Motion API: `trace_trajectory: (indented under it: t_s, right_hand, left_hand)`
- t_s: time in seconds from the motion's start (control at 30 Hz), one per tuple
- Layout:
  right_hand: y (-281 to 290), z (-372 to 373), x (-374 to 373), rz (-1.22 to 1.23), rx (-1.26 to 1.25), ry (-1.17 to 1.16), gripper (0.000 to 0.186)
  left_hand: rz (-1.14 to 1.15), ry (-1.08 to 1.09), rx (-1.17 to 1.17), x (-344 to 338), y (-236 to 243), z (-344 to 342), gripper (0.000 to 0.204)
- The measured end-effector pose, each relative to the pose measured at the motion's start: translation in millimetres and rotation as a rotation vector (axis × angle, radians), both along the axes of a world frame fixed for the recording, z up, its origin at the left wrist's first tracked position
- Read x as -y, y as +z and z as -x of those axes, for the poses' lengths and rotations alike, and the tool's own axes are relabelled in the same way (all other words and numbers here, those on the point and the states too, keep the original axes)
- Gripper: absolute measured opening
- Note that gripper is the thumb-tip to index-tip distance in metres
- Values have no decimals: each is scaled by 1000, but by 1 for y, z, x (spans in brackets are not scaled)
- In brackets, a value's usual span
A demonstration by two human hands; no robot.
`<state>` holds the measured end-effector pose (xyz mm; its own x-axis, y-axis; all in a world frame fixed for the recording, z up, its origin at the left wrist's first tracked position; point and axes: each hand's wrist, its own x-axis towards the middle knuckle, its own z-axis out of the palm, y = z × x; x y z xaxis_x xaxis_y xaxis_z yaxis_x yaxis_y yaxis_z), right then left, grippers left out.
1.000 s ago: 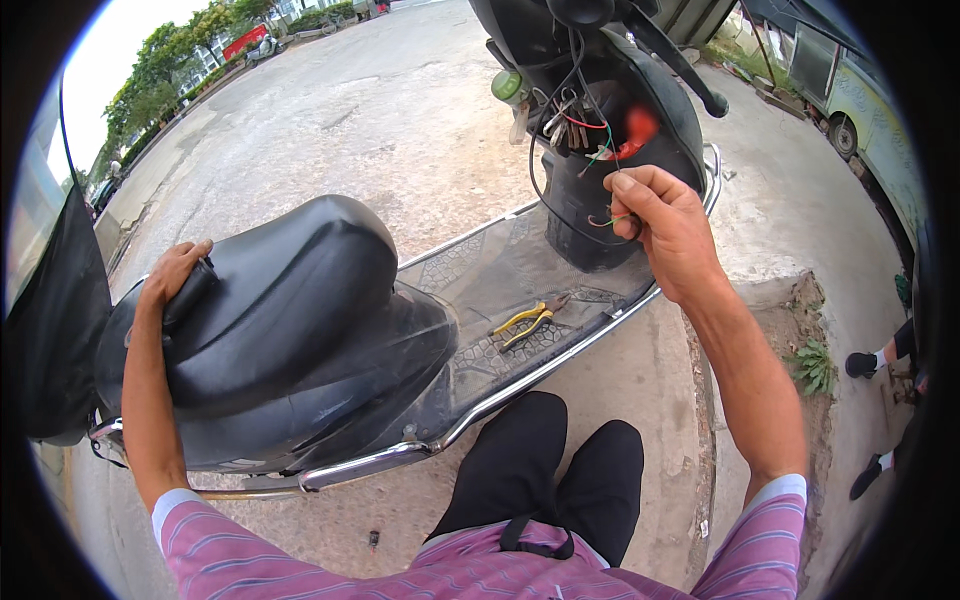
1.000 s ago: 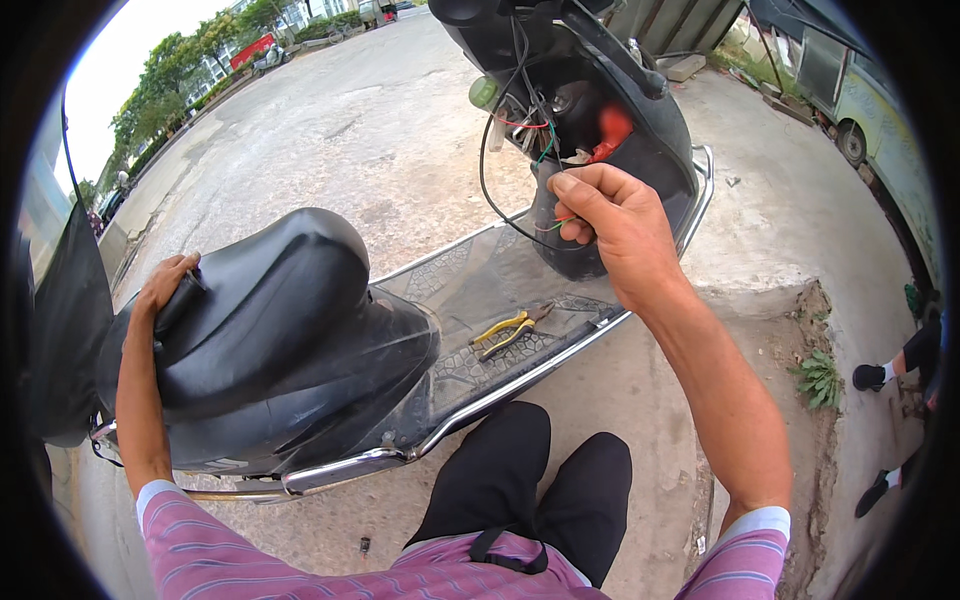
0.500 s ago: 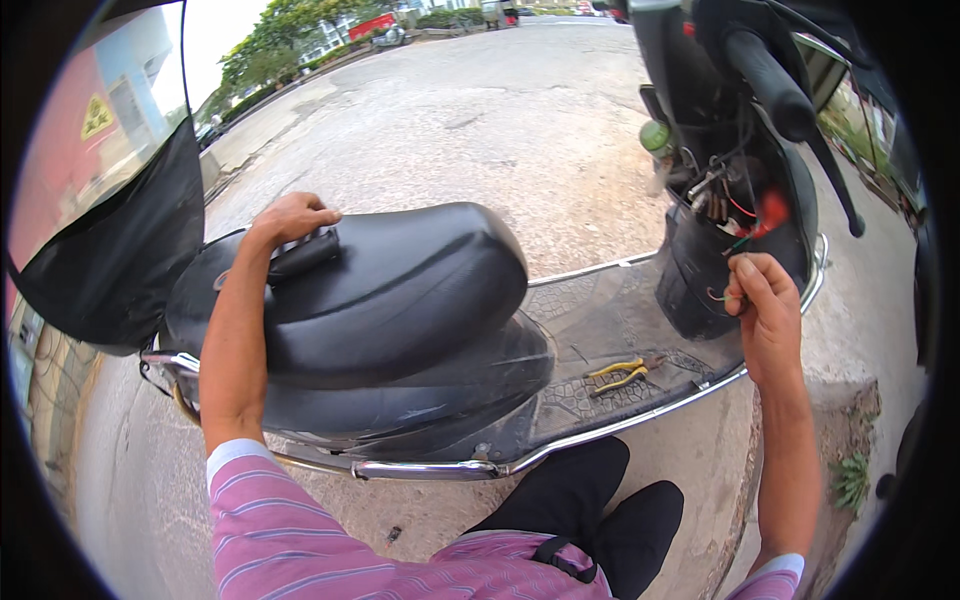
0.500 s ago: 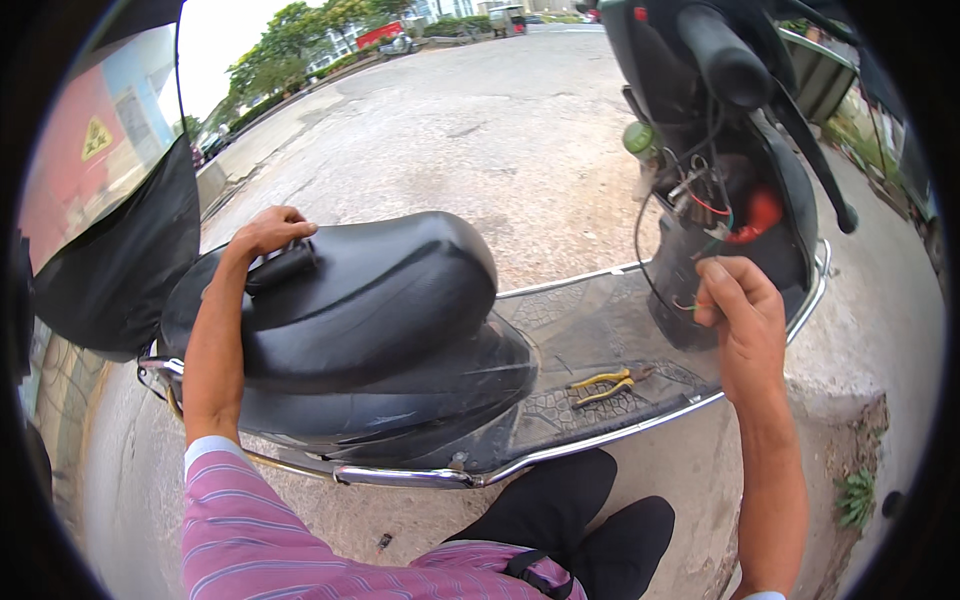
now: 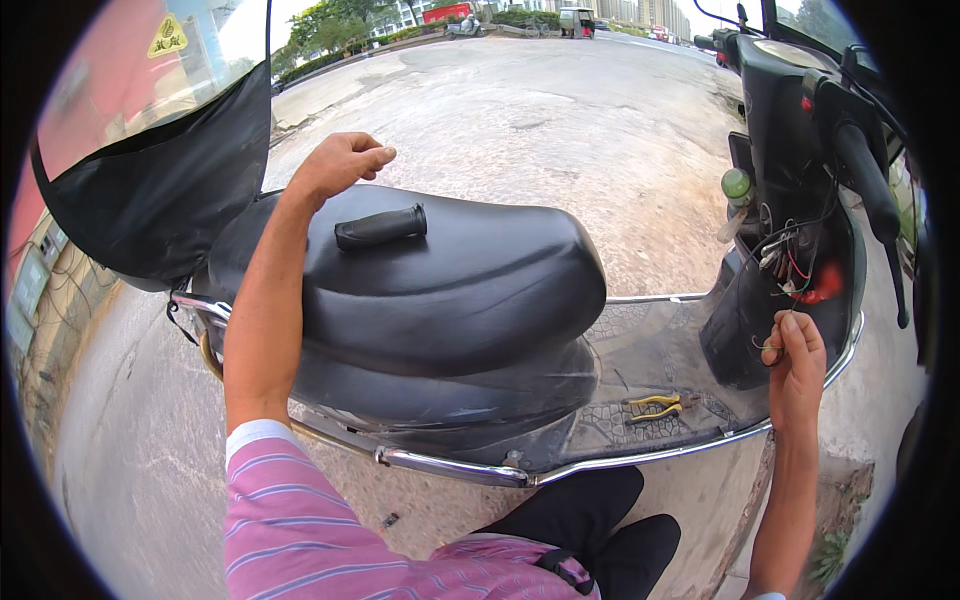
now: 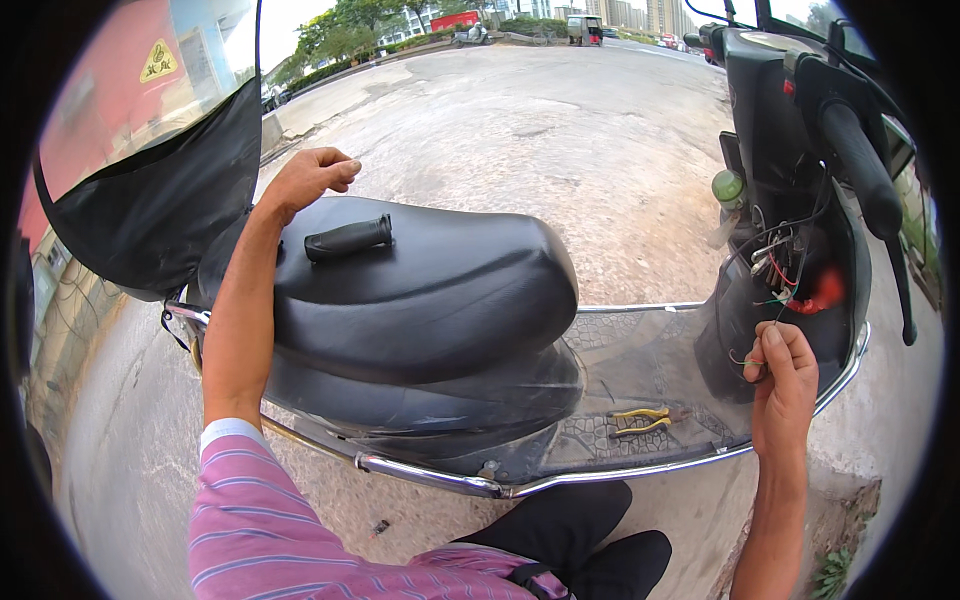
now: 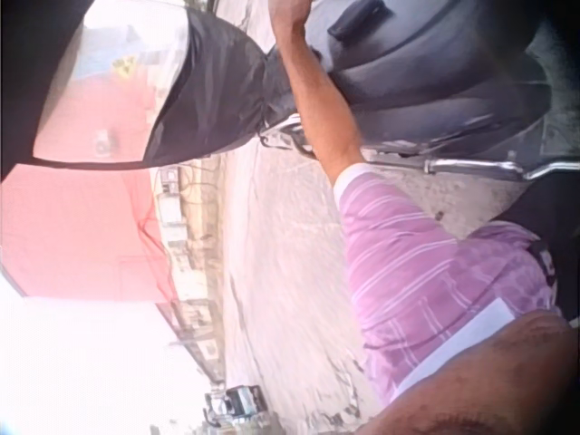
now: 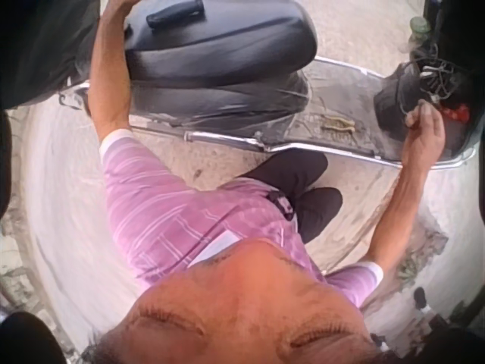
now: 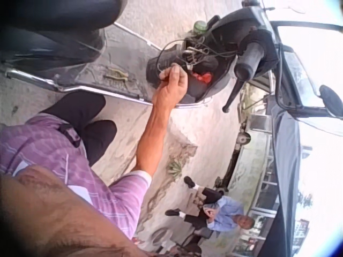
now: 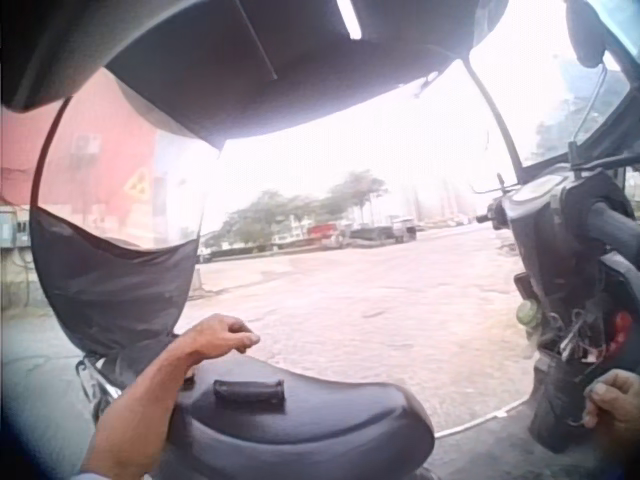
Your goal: The person repairs the scooter's electrical wiring by stripping a black wire with pliers, twisting it with a red wire, and wrapping the joint with electrical tape. The scooter is parked on a sidewalk with a seated bystander nearby.
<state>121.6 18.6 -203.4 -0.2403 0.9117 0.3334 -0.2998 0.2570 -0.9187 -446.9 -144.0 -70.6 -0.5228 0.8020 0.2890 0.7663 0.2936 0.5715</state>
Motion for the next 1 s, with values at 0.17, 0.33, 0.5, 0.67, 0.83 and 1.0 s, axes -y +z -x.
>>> trace_trajectory:
  t_s: [0.17,0.33,0.5,0.67,0.83,1.0]
  right_hand:
    - [1,0,0,-5,8,-10,20]
    - [-4,1,-3,8,-11,15,19]
    - [-12,-5,-11,2,6,-2,21]
    - [-4,2,-3,19,59,-48,21]
    - [4,-8,4,47,89,-106,24]
    - [21,-9,17,-15,126,-120,27]
  left_hand:
    - [-23,121,-131,56,15,-2,47]
    - [21,265,-436,114,-26,-25,43]
    - [-101,305,-443,124,-43,-27,32]
    - [-495,89,-99,95,-25,-38,39]
    - [-465,-755,100,-16,-9,-179,47]
    - [-273,-1273,-21,-106,-19,-303,53]
